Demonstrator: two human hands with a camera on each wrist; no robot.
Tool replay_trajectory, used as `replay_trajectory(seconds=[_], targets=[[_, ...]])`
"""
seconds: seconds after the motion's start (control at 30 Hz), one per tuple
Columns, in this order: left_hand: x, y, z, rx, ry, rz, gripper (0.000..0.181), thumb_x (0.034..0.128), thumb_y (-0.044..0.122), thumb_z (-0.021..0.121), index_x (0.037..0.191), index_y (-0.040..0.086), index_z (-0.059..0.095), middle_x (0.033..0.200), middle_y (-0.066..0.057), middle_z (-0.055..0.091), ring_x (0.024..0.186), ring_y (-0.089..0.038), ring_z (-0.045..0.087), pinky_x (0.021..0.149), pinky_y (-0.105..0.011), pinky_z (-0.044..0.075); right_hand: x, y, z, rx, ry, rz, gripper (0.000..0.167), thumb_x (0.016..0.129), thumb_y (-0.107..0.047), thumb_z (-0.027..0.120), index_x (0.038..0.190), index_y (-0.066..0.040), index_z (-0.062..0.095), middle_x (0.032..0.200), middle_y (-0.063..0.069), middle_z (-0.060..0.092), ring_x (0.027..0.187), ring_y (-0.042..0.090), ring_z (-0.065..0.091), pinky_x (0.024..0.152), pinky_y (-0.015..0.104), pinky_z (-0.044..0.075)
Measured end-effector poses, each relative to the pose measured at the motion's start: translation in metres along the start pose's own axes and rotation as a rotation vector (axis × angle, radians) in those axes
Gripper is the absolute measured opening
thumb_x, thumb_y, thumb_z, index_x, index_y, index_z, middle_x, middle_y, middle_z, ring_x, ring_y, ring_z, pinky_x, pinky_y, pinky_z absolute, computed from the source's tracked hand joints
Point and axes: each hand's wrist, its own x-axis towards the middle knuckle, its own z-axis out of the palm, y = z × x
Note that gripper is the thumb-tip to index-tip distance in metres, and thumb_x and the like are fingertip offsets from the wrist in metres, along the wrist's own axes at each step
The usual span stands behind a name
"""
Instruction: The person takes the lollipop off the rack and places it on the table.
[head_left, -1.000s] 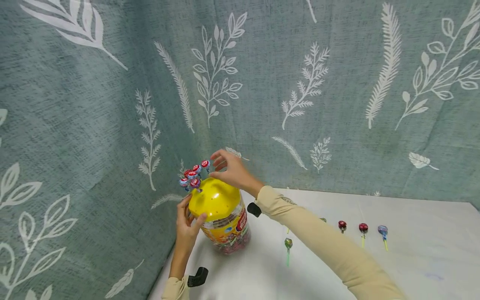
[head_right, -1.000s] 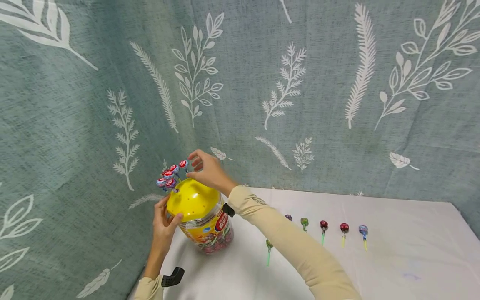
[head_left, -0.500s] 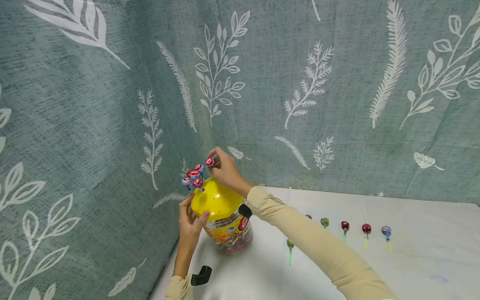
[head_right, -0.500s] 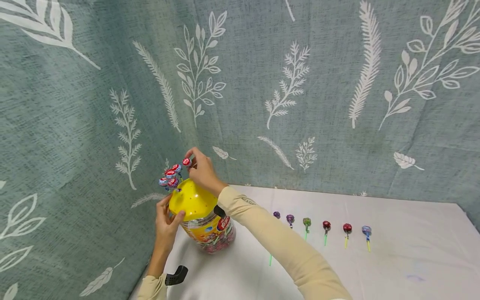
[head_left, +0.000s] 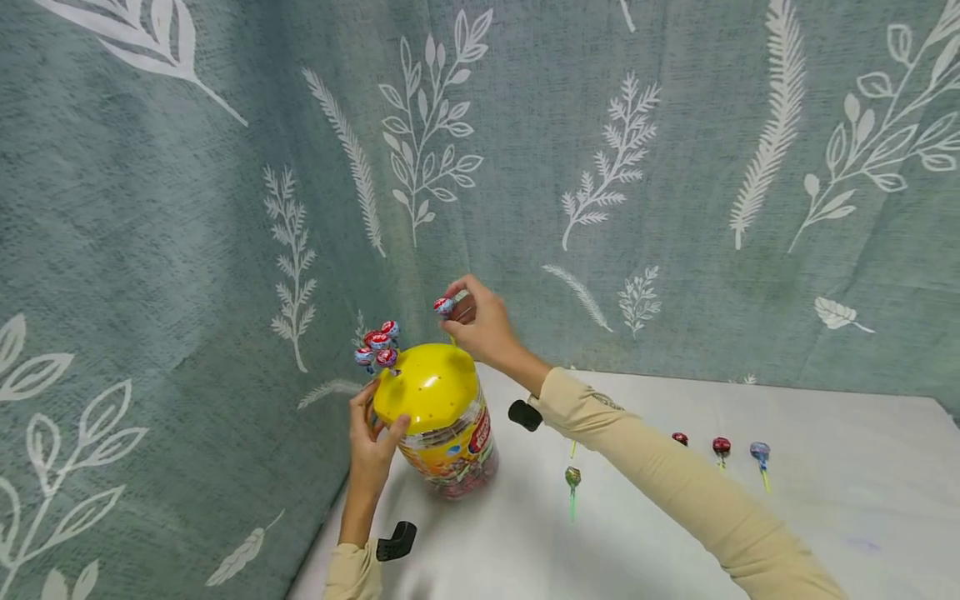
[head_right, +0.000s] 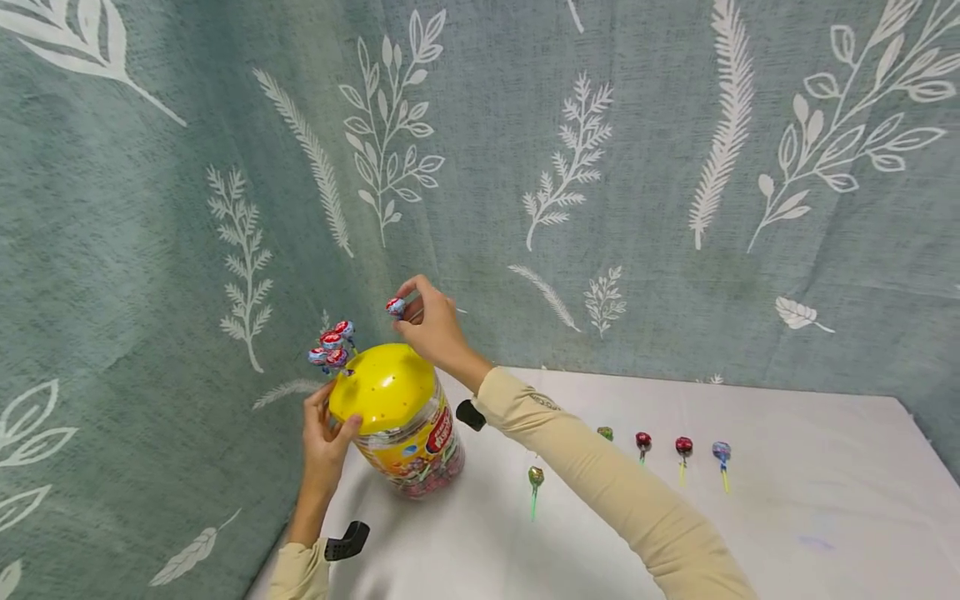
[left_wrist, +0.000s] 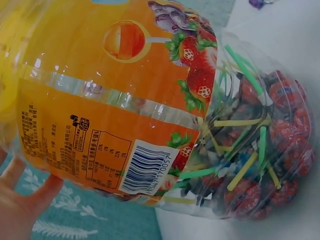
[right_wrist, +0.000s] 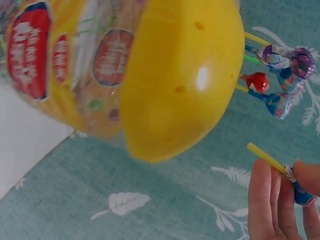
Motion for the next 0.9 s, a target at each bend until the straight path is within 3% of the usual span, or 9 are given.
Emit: replay_trajectory(seconds=[0.2, 0.43, 0.9], targets=[[0.0, 0.0, 0.003, 0.005, 0.008, -0.002, 0.065, 0.0836, -0.002, 0.059, 0.142, -0.002, 0.03, 0.145, -0.013, 0.032, 0.124, -0.014, 0.04, 0.099, -0.031, 0.036, -0.025, 0.004, -0.025, 0.029, -0.035, 0.045, 0.032, 0.082, 0.001, 0.07, 0.109, -0.005, 0.054, 0.083, 0.011, 0.063, 0.07, 0.021, 0.062, 0.06, 0.029, 0.054], [-0.002, 0.0, 0.005, 0.009, 0.041, 0.02, 0.064, 0.0839, -0.002, 0.058, 0.141, -0.004, 0.03, 0.144, -0.014, 0.031, 0.123, -0.012, 0.04, 0.095, -0.021, 0.037, -0.057, 0.011, -0.045, 0.083, -0.081, 0.091, 0.033, 0.082, 0.003, 0.069, 0.11, -0.003, 0.053, 0.084, 0.015, 0.063, 0.07, 0.029, 0.063, 0.057, 0.034, 0.055], [-0.003, -0.002, 0.005, 0.0, 0.041, 0.053, 0.064, 0.0841, -0.002, 0.059, 0.141, -0.005, 0.03, 0.142, -0.014, 0.035, 0.121, -0.013, 0.043, 0.092, -0.02, 0.041, -0.125, 0.046, -0.081, 0.088, -0.046, 0.298, 0.038, 0.083, 0.0, 0.069, 0.117, -0.003, 0.055, 0.089, 0.017, 0.064, 0.075, 0.035, 0.063, 0.06, 0.041, 0.056]])
